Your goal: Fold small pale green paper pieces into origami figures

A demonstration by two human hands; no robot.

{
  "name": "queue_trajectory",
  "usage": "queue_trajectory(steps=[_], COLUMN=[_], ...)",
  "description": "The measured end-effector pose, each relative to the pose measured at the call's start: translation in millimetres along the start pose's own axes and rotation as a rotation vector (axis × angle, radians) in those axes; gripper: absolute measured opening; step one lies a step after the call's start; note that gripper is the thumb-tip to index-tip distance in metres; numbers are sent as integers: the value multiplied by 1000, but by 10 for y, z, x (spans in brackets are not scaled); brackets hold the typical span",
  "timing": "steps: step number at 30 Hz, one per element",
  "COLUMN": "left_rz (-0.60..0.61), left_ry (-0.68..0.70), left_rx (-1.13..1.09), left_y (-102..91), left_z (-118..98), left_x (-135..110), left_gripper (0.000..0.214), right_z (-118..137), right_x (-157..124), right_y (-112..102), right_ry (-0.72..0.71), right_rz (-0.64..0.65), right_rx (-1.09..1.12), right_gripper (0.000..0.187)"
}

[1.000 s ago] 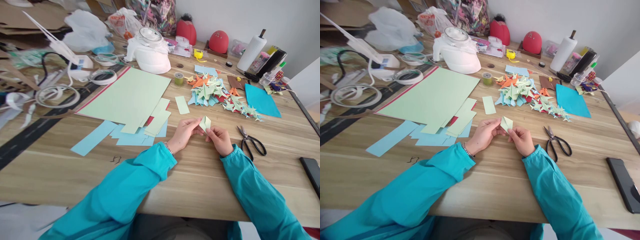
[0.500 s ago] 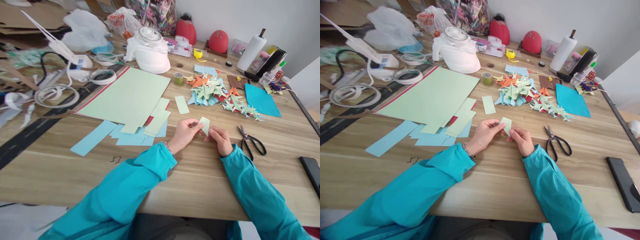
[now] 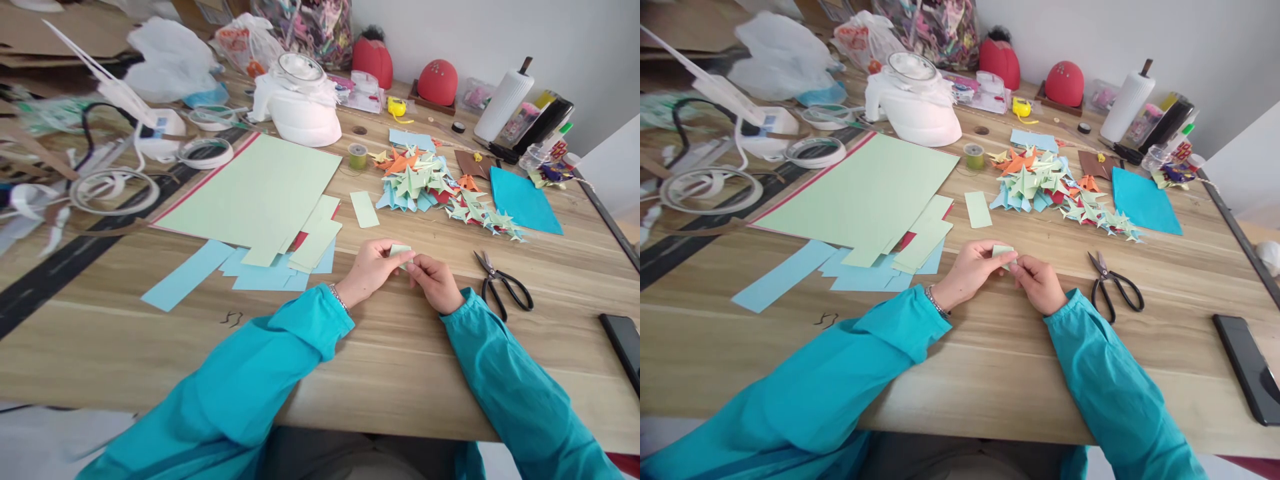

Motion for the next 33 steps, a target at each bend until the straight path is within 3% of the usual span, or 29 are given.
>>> queue_trajectory(steps=[10, 18, 28, 33], left_rz=[-44, -83, -7, 14], left_ry=[-104, -55, -6, 28], left_rx=[-79, -37, -31, 36], left_y=[-14, -19, 8, 9], left_z=[24, 14, -49, -37], left_x=[-7, -1, -27, -23], left_gripper=[24, 28, 23, 25], right_z=[57, 50, 19, 52], right_x=[-16, -29, -19, -20], right_y=[16, 39, 19, 33], right_ry=[0, -3, 34, -18], right_rz=[28, 52, -4, 19], right_rx=[54, -22, 17, -11], right_gripper=[42, 40, 37, 41])
Point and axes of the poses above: each hand's wrist, its own x-axis towards the middle knuckle, its own y-axis out of the palm, z = x × y, the point moved 5 cm from there along x, towards the middle knuckle, and after that the axes turned 10 degrees about -z, right-handed, at the moved point
